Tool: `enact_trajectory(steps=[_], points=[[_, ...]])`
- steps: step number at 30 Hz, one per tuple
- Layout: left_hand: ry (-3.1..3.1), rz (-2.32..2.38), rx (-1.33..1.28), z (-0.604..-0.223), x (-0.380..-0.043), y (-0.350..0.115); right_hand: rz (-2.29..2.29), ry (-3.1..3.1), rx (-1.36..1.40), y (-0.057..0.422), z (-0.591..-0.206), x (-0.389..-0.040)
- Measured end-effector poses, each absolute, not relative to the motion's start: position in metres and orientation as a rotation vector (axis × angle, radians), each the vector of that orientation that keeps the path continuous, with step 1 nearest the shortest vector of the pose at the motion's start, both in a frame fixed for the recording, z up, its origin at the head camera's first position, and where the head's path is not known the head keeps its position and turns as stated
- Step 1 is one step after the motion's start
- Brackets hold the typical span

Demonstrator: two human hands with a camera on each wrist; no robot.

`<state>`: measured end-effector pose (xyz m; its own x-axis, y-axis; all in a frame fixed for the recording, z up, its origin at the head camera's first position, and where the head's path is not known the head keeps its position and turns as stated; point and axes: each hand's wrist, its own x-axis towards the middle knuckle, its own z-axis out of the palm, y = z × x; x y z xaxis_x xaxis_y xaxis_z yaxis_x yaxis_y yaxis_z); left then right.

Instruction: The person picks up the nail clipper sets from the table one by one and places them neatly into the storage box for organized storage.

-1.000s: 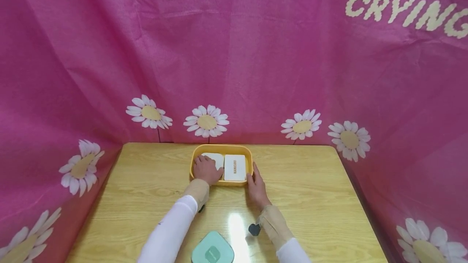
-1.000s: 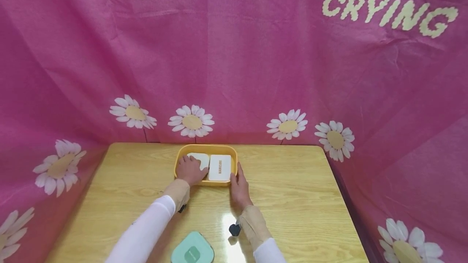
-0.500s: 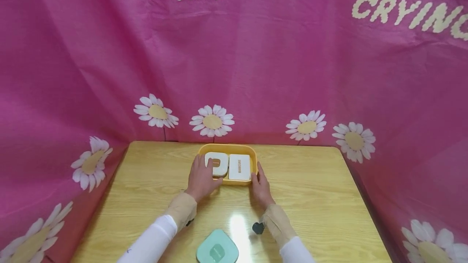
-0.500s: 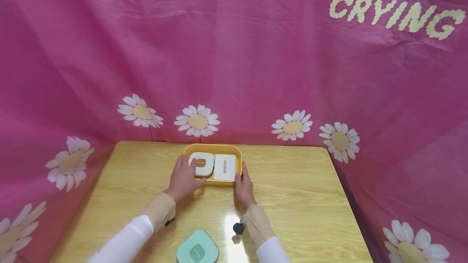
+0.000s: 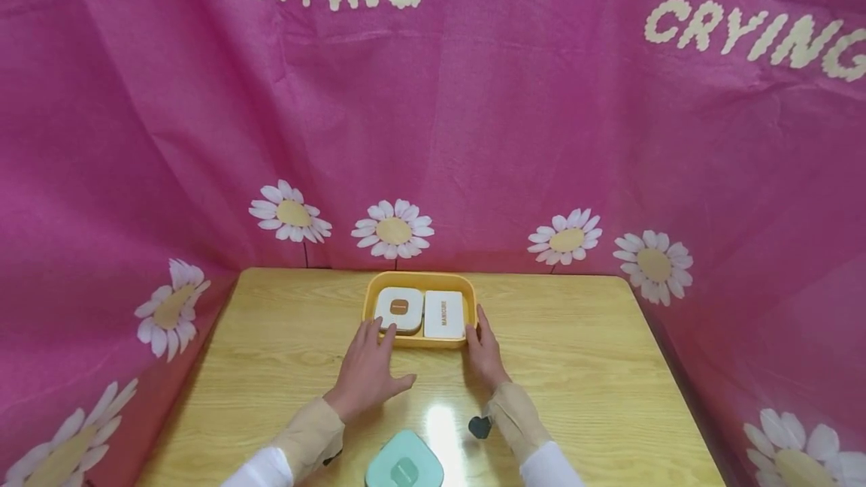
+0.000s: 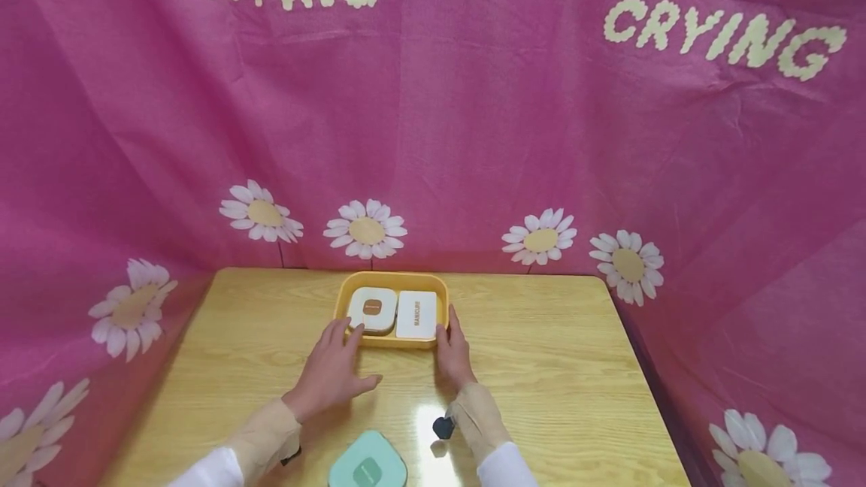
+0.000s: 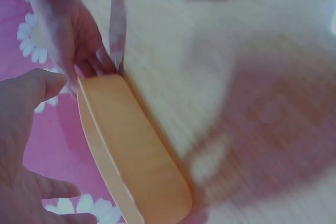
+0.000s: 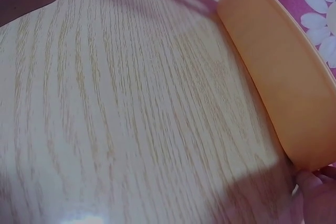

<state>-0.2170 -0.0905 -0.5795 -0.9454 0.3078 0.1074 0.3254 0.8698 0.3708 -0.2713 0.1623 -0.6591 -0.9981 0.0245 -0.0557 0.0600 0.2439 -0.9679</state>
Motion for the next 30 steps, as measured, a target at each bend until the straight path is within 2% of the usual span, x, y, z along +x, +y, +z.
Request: enact_trajectory(steps=[17, 30], points=[[-3.212, -0.784, -0.739, -0.597, -0.142, -0.092, -1.918, 2.454, 0.077, 0.163, -0.66, -0.272], [-3.223, -0.849, -0.94, -0.628, -0.113, -0.089, -1.912, 2.459, 0.073, 0.162, -0.659, -0.271]])
